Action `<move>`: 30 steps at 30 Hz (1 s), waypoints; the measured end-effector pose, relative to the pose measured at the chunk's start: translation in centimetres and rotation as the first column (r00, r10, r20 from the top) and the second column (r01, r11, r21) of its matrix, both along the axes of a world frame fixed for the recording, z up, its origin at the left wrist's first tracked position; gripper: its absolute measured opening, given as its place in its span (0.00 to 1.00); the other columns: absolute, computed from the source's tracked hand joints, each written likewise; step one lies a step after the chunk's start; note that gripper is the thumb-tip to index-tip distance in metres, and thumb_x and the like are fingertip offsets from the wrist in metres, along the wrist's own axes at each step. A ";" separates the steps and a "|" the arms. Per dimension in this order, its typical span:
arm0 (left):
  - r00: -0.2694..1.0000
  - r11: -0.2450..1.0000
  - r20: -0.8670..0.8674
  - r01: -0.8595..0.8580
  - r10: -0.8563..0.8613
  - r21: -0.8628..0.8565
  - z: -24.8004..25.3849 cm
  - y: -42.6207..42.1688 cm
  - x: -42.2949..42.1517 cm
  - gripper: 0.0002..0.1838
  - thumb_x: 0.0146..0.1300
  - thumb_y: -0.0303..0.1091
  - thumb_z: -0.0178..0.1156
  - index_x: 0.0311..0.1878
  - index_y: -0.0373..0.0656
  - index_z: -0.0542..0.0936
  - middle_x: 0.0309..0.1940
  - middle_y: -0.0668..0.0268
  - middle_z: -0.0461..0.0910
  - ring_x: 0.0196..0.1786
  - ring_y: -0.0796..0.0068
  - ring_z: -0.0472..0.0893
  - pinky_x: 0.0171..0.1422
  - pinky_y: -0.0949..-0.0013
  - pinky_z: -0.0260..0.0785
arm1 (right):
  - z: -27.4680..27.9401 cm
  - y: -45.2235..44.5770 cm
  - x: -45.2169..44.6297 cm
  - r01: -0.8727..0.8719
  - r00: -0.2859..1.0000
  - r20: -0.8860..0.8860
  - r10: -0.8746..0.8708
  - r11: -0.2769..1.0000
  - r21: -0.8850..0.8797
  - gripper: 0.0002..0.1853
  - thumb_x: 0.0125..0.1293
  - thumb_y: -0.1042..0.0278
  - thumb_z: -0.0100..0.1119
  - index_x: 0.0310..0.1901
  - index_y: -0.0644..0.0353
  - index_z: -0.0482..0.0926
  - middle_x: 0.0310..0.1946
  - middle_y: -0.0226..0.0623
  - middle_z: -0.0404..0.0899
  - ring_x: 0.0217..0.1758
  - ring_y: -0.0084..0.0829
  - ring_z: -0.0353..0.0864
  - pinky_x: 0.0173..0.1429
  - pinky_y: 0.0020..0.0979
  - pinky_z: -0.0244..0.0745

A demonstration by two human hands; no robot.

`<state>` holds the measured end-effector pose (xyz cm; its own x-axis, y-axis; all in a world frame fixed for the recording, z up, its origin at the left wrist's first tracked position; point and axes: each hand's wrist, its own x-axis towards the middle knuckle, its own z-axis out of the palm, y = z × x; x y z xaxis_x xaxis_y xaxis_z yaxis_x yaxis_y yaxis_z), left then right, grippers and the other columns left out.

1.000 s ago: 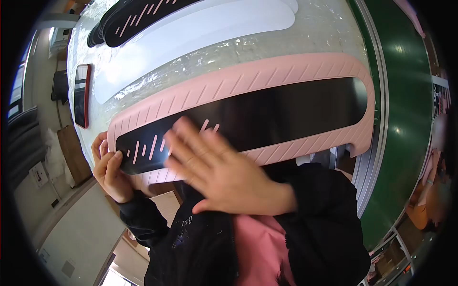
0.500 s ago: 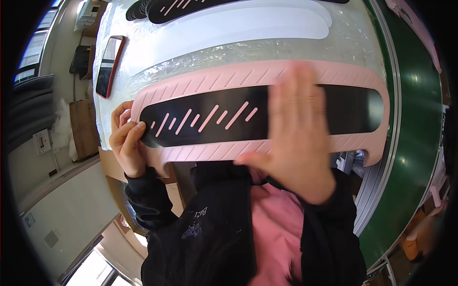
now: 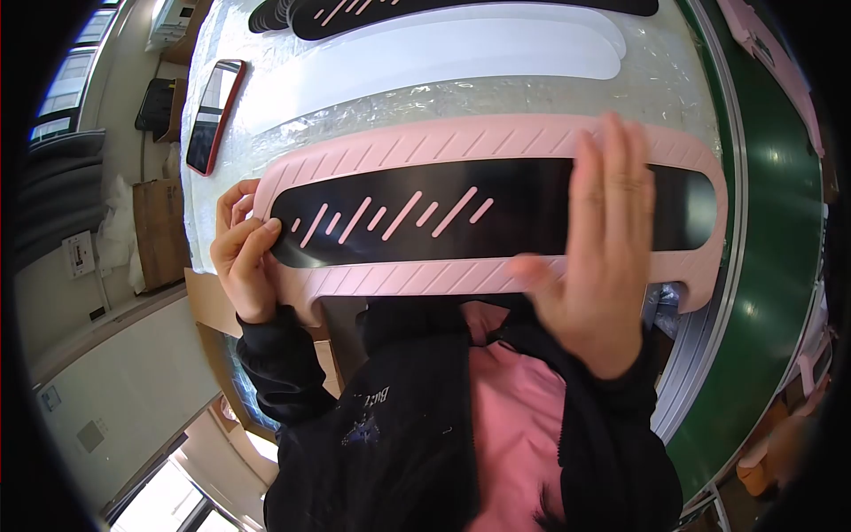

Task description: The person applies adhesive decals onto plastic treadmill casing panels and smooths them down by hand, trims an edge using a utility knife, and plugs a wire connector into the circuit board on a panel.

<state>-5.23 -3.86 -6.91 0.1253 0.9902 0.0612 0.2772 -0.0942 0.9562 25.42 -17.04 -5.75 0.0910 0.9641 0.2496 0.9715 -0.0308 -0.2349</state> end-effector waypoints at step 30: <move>1.000 1.000 -0.007 -0.012 0.012 0.008 -0.1 0.1 0.3 0.06 0.52 0.23 0.60 0.23 0.28 0.79 0.58 0.53 0.73 0.59 0.64 0.74 0.67 0.66 0.60 | -2.0 -1.0 -4.1 -0.026 0.996 -0.083 0.027 1.000 0.004 0.44 0.66 0.32 0.47 0.69 0.64 0.69 0.73 0.58 0.62 0.76 0.62 0.59 0.69 0.64 0.59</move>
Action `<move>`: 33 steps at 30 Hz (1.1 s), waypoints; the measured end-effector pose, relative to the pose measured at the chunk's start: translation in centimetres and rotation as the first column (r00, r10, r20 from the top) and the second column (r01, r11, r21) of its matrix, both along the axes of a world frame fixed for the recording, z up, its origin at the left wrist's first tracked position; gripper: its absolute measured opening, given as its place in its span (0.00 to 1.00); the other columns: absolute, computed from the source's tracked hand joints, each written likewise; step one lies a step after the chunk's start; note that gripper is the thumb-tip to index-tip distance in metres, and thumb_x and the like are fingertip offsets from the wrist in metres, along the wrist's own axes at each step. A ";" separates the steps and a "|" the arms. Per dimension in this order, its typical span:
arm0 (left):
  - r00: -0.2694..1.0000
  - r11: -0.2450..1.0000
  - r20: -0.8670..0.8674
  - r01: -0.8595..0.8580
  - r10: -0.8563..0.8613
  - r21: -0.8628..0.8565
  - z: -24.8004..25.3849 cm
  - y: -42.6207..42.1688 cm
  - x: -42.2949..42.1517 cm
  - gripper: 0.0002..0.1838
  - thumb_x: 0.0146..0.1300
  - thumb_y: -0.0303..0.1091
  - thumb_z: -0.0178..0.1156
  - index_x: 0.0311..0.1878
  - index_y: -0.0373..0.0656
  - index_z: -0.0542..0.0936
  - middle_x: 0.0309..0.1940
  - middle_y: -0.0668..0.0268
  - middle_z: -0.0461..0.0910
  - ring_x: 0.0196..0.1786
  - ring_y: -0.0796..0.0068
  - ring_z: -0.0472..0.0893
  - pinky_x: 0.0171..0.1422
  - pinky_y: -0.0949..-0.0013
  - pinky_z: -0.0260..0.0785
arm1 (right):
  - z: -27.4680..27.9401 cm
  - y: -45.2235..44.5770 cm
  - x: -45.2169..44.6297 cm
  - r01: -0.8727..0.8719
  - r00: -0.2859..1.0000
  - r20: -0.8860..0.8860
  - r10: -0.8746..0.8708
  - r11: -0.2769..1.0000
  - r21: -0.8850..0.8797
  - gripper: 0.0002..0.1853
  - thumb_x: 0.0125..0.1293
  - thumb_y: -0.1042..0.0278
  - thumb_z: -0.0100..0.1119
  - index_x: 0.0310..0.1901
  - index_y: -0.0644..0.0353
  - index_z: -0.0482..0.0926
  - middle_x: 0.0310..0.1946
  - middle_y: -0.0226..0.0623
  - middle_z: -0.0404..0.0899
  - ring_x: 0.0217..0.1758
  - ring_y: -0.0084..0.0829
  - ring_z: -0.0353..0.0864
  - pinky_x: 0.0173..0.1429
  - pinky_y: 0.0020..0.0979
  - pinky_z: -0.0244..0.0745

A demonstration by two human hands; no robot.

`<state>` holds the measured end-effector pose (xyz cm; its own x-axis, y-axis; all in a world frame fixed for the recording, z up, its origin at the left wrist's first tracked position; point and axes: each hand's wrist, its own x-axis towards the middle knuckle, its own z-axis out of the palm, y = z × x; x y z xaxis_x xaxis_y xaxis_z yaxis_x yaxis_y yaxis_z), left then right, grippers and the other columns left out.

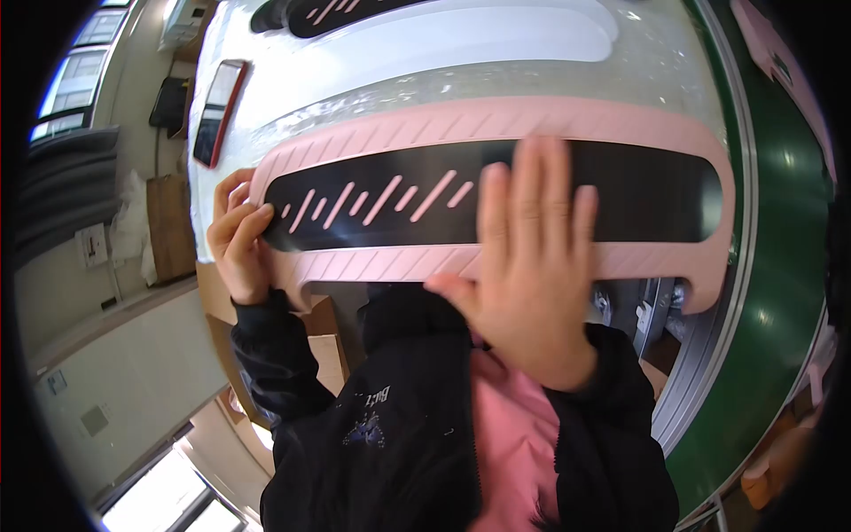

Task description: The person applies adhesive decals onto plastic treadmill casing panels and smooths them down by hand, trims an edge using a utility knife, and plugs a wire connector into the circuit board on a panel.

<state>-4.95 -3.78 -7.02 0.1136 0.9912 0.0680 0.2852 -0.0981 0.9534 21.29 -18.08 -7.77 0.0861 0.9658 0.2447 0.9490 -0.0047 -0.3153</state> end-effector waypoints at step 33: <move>0.817 0.980 0.576 0.110 0.006 -0.166 -1.7 1.2 -1.1 0.23 0.76 0.44 0.50 0.60 0.32 0.72 0.52 0.53 0.78 0.58 0.66 0.76 0.67 0.68 0.63 | 1.1 7.0 -10.3 -0.676 0.699 -0.251 0.670 0.733 0.072 0.43 0.68 0.29 0.43 0.66 0.63 0.73 0.70 0.47 0.69 0.77 0.46 0.63 0.74 0.58 0.55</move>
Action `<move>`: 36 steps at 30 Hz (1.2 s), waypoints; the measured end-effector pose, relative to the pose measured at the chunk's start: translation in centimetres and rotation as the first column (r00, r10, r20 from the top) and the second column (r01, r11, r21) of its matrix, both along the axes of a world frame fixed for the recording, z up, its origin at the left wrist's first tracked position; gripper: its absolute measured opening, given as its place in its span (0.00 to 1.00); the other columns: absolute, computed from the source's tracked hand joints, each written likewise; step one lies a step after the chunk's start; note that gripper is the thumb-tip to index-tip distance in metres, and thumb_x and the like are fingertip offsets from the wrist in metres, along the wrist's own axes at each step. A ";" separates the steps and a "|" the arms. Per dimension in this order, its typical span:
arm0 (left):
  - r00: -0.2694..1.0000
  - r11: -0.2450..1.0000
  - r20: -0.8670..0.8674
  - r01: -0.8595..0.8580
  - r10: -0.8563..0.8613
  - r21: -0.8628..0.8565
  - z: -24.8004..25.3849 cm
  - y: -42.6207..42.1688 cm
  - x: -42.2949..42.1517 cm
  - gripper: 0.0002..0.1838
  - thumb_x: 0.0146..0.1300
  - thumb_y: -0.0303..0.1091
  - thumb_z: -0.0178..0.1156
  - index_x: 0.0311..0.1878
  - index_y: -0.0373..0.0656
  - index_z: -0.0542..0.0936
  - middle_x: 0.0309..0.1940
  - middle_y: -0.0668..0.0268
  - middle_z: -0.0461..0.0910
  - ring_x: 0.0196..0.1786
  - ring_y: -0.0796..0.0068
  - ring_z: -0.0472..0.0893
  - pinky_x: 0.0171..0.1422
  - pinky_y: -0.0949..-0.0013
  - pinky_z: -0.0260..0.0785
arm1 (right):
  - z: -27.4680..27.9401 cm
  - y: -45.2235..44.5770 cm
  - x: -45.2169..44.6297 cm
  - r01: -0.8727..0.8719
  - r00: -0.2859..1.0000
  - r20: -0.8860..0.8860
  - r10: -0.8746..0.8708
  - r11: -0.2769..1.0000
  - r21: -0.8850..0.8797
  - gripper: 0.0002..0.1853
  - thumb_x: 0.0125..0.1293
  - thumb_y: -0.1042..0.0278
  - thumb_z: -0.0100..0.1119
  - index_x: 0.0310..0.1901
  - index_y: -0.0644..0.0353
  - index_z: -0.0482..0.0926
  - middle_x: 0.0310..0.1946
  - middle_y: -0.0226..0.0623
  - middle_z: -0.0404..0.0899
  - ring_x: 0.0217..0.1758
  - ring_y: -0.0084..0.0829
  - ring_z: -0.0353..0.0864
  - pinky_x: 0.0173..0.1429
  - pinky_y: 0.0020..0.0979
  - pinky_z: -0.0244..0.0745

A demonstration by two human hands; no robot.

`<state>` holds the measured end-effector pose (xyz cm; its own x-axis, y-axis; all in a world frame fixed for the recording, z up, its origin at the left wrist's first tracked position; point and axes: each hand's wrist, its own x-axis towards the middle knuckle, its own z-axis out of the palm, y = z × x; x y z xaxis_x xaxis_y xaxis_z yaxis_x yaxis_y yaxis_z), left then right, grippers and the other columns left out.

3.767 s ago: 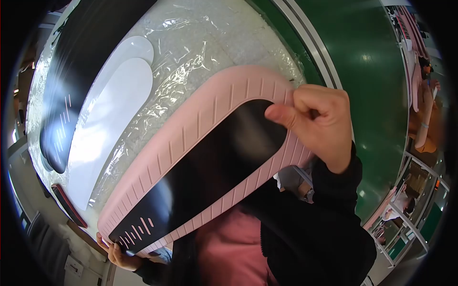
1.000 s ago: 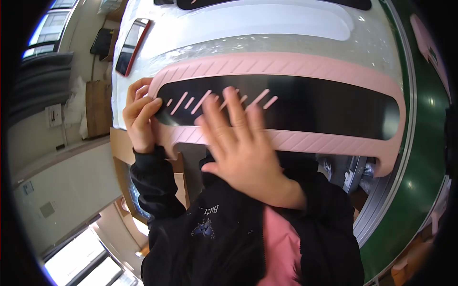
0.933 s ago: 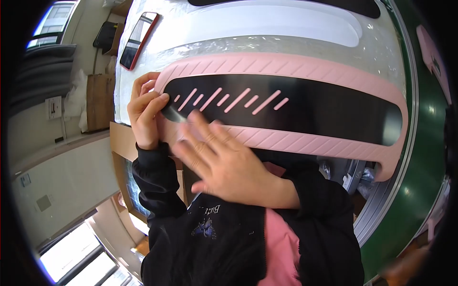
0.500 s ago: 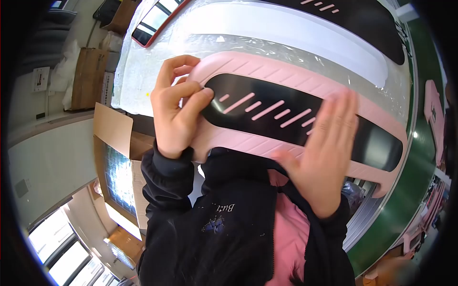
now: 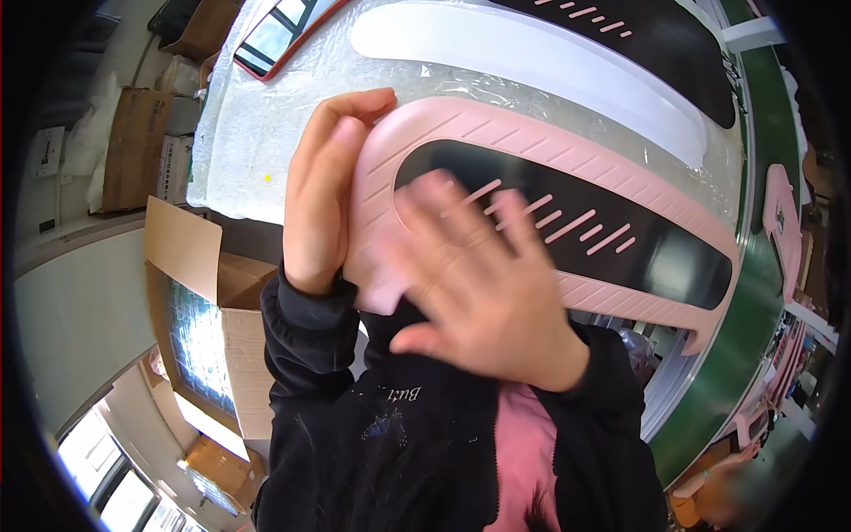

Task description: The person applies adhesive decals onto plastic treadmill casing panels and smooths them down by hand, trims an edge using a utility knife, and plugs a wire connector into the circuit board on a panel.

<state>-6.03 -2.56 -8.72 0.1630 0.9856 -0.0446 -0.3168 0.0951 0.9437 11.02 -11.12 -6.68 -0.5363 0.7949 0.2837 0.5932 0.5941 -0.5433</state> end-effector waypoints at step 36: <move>0.440 0.685 -0.847 0.520 0.297 0.511 0.9 0.8 2.4 0.40 0.58 0.52 0.71 0.64 0.32 0.71 0.46 0.52 0.76 0.48 0.52 0.78 0.53 0.61 0.72 | 0.7 5.0 9.1 0.384 0.923 0.049 -0.381 0.920 -0.078 0.27 0.63 0.53 0.66 0.57 0.65 0.79 0.52 0.48 0.82 0.55 0.48 0.80 0.60 0.40 0.72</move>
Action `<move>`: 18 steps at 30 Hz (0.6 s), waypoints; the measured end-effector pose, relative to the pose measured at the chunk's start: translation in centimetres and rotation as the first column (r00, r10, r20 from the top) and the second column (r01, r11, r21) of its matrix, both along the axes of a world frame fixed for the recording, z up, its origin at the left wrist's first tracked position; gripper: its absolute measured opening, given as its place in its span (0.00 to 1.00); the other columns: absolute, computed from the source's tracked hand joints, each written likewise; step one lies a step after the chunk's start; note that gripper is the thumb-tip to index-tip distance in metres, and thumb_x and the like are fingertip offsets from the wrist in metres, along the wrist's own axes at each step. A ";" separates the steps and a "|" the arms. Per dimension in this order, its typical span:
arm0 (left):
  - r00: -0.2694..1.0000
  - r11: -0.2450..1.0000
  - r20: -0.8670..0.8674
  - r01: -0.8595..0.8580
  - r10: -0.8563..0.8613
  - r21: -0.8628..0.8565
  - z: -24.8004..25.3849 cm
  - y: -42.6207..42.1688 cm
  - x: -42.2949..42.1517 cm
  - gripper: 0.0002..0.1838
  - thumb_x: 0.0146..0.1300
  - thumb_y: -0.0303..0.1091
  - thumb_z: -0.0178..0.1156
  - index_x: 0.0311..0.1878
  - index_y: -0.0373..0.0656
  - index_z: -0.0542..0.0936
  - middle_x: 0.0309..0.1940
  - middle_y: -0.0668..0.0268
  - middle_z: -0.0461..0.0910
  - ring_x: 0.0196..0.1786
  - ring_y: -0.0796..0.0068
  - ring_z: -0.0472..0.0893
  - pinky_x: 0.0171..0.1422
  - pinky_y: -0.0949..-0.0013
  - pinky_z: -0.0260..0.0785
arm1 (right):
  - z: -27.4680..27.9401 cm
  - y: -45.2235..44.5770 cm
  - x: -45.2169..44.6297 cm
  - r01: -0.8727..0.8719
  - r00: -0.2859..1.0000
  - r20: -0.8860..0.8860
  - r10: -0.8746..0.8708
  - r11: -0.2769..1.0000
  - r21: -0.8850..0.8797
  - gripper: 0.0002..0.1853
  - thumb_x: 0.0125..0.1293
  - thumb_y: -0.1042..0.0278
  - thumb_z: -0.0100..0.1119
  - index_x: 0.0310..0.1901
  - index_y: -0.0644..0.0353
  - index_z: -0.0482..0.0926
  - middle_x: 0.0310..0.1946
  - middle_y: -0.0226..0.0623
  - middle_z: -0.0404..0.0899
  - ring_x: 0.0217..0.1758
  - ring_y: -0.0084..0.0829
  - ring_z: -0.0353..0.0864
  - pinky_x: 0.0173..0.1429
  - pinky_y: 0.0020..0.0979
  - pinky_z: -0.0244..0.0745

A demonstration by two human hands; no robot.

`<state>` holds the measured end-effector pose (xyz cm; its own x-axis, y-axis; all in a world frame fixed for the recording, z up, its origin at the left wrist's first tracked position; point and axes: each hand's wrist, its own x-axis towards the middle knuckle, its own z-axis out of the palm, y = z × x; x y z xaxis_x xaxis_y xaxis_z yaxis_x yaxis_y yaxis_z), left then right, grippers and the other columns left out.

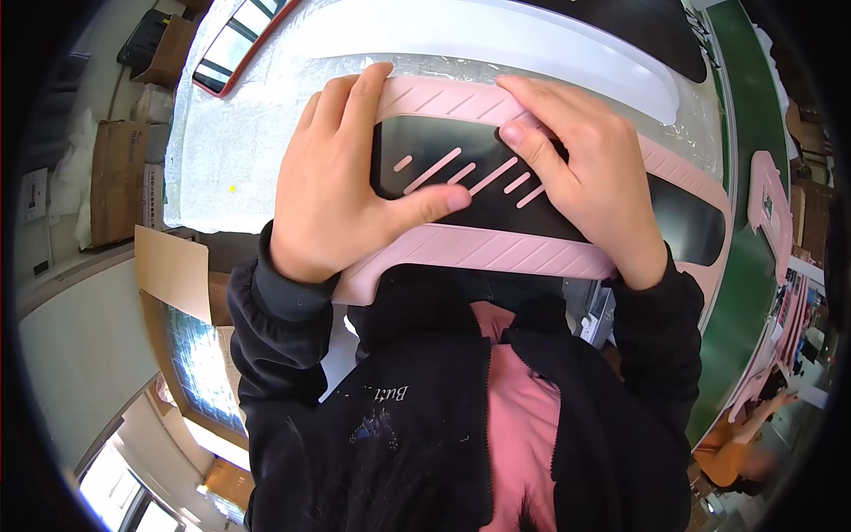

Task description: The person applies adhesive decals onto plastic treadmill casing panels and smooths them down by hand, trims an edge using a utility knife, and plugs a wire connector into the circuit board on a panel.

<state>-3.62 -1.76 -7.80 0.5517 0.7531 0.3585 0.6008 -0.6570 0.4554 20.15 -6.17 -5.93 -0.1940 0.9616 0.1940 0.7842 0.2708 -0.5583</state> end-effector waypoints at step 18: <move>0.996 0.989 0.053 -0.070 0.077 -0.132 0.0 0.5 0.2 0.18 0.76 0.39 0.52 0.60 0.36 0.75 0.48 0.49 0.80 0.50 0.53 0.80 0.56 0.63 0.71 | -1.0 0.6 -1.2 0.089 0.996 -0.003 -0.089 0.990 0.113 0.23 0.63 0.51 0.66 0.46 0.66 0.82 0.37 0.48 0.82 0.40 0.48 0.82 0.45 0.38 0.75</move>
<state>-3.41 -1.21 -7.84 0.4742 0.8330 0.2850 0.6152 -0.5451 0.5696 18.93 -5.60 -6.95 -0.1094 0.9470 0.3020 0.8092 0.2614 -0.5263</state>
